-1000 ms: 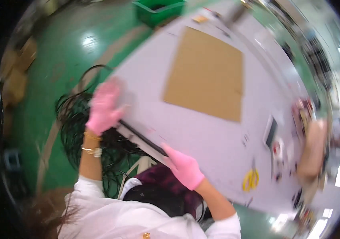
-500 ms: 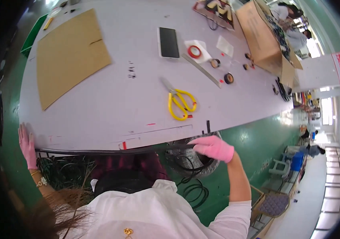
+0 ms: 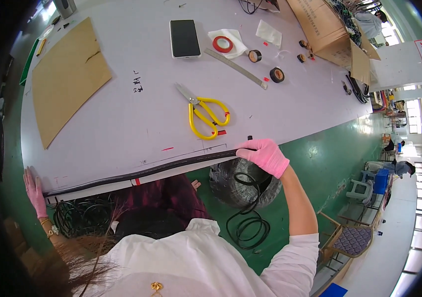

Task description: The recorder measures and cuts thick black cables using snips at a workbench in a factory.

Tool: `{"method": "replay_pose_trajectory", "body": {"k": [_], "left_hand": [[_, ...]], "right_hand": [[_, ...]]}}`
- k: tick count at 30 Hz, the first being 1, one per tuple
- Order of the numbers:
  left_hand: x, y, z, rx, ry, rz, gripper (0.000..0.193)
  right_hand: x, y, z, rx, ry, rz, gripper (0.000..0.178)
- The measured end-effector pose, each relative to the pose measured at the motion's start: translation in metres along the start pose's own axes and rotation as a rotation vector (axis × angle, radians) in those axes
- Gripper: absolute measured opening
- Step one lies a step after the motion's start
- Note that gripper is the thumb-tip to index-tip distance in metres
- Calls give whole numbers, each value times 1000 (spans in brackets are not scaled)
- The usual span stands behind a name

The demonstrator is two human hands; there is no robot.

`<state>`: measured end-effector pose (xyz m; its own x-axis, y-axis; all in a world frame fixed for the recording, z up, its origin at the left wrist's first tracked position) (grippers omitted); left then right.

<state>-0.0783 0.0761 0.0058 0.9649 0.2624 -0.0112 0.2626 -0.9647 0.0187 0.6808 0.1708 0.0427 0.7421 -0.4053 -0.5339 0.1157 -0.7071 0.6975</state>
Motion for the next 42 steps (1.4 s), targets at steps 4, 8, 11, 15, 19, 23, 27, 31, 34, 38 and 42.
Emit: {"method": "replay_pose_trajectory", "body": {"k": [4,8,11,15,19,23,27,31,34,38,42], "left_hand": [[-5,-2,2,-6,20,7,56],[-5,-1,3,-4,30,18,57],[-4,-2,3,9,63,14,57],[-11,-2,6,30,38,41,56],[-9,-3,6,30,48,58,56],[-14,-3,6,38,62,79,55],[-11,-3,7,26,75,72,55],[-12,-3,8,27,119,68,55],[-11,-3,5,30,110,66,55],[-7,-3,4,29,115,66,54],[-6,-4,4,28,152,79,54]], "right_hand": [[2,-10,6,36,107,-143,23],[-11,-10,11,85,132,-182,21],[-6,-10,8,44,16,-226,17],[3,-16,11,-46,-15,-52,18],[3,-22,9,-18,137,-56,25],[-2,-27,8,1,247,-36,34],[-1,-29,8,5,291,-35,35],[-4,-29,8,4,306,-30,34],[-5,-28,8,-21,262,3,33],[-2,-28,8,-31,256,16,33],[-2,-30,9,-18,296,-10,33]]}}
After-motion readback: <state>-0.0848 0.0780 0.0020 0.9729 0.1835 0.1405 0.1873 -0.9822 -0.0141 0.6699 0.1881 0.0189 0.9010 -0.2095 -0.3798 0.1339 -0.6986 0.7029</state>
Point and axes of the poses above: each hand's wrist, its own y-axis away from the middle knuckle, its own z-axis out of the palm, x = y × z, the point moved 8 cm from there along -y, towards the middle knuckle, and after that the axes turned 10 degrees about -x, right-handed, at the moved point
